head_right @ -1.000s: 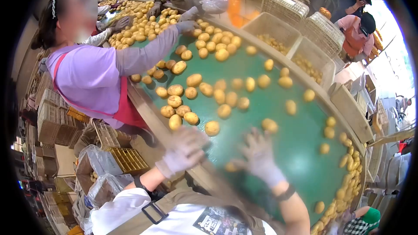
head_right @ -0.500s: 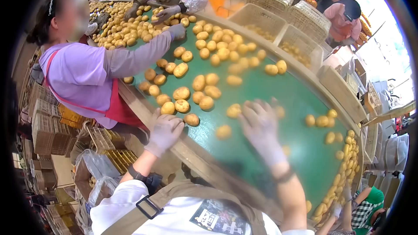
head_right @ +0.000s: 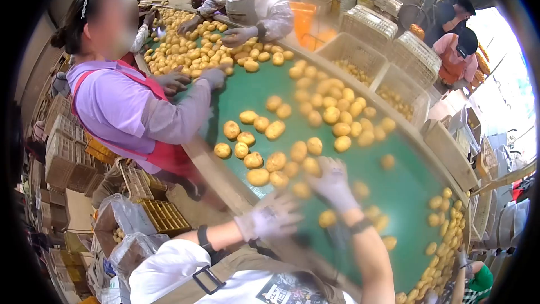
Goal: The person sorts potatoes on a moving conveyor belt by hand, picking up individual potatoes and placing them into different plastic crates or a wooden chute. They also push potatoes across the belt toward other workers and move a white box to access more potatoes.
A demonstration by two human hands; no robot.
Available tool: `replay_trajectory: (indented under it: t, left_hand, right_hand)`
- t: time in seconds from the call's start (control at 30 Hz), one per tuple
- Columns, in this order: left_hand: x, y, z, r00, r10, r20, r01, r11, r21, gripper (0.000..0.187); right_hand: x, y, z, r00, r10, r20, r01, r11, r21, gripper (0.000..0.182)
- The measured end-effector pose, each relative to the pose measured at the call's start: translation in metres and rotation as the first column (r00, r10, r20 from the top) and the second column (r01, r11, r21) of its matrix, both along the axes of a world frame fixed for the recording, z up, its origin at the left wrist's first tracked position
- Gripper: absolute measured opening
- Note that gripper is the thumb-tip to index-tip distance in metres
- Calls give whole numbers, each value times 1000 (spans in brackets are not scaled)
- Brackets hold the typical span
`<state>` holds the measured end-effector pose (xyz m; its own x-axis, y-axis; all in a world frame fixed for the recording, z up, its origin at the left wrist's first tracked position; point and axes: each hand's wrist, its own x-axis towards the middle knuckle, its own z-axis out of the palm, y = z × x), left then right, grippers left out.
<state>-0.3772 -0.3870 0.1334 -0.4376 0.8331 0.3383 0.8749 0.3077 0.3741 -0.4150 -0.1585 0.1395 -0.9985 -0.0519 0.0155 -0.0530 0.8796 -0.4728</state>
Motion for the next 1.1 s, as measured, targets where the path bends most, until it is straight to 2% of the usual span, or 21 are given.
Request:
replay_trajectory:
  t: [0.07, 0.1, 0.17, 0.2, 0.23, 0.27, 0.33, 0.37, 0.47, 0.57, 0.67, 0.7, 0.77, 0.83, 0.87, 0.93, 0.97, 1.03, 1.07, 1.1]
  left_hand:
    - [-20, -4, -13, 997, 70, 18, -66, 980, -188, 23]
    - [-37, -17, -18, 995, 94, 30, -82, 957, -279, 23]
    - [-78, -33, -7, 961, 273, -53, -275, 904, -326, 21]
    - [-89, -44, -1, 912, 368, -182, -406, 873, -270, 17]
    - [-103, -53, 0, 889, 417, -189, -454, 852, -260, 17]
    - [-108, -57, 3, 833, 449, -322, -539, 790, -292, 20]
    - [-99, -60, 10, 820, 502, -277, -569, 772, -285, 35]
    - [-91, -59, 10, 830, 485, -277, -548, 803, -236, 36]
    - [-59, -56, 7, 879, 433, -202, -467, 867, -175, 40]
    - [-29, -61, 2, 911, 404, -86, -412, 894, -177, 41]
    - [-9, -61, -2, 928, 372, -31, -372, 913, -168, 41]
    - [-3, -57, 0, 935, 354, 8, -347, 922, -171, 41]
    - [6, -49, 5, 950, 303, 71, -291, 946, -143, 41]
    - [10, -42, 7, 959, 278, 55, -267, 953, -144, 40]
    - [11, -40, 7, 964, 263, 47, -254, 957, -142, 40]
    - [9, -40, 7, 964, 263, 30, -256, 955, -149, 39]
    - [9, -40, 7, 964, 264, 23, -257, 954, -154, 38]
    - [11, -29, 12, 956, 258, 137, -239, 961, -137, 37]
    - [13, -28, 17, 951, 245, 188, -222, 966, -133, 37]
    - [12, -31, 23, 960, 227, 162, -208, 970, -127, 37]
  right_hand:
    - [17, 11, 11, 994, -88, 60, 99, 973, -208, 48]
    - [19, 9, 13, 994, -99, 57, 113, 920, -376, 47]
    - [41, 32, 9, 985, -163, 63, 163, 722, -672, 46]
    - [47, 33, 21, 966, -212, 148, 244, 561, -791, 44]
    - [54, 36, 36, 941, -265, 209, 323, 531, -783, 45]
    - [64, 43, 45, 913, -311, 263, 392, 496, -774, 46]
    - [83, 57, 28, 935, -317, 162, 278, 366, -888, 48]
    - [86, 59, 21, 944, -312, 104, 204, 307, -930, 50]
    - [96, 62, 15, 951, -301, 71, 198, 415, -888, 53]
    - [99, 56, 23, 953, -283, 107, 227, 436, -871, 58]
    - [98, 37, 50, 917, -276, -288, 10, 738, -675, 63]
    - [99, 31, 68, 874, -230, -428, -110, 765, -635, 67]
    - [100, 33, 132, 697, 9, -717, -310, 906, -290, 66]
    - [106, 41, 165, 501, 152, -852, -355, 934, -42, 65]
    - [110, 46, 173, 424, 161, -891, -345, 939, 5, 64]
    - [98, 52, 182, 368, 139, -919, -239, 970, 51, 63]
    - [70, 59, 189, 390, 101, -915, -143, 989, 48, 63]
    - [17, 75, 197, 434, 0, -901, 61, 998, 29, 63]
    - [17, 80, 191, 471, -68, -880, 125, 992, -9, 63]
    - [18, 85, 186, 505, -135, -852, 191, 981, -42, 64]
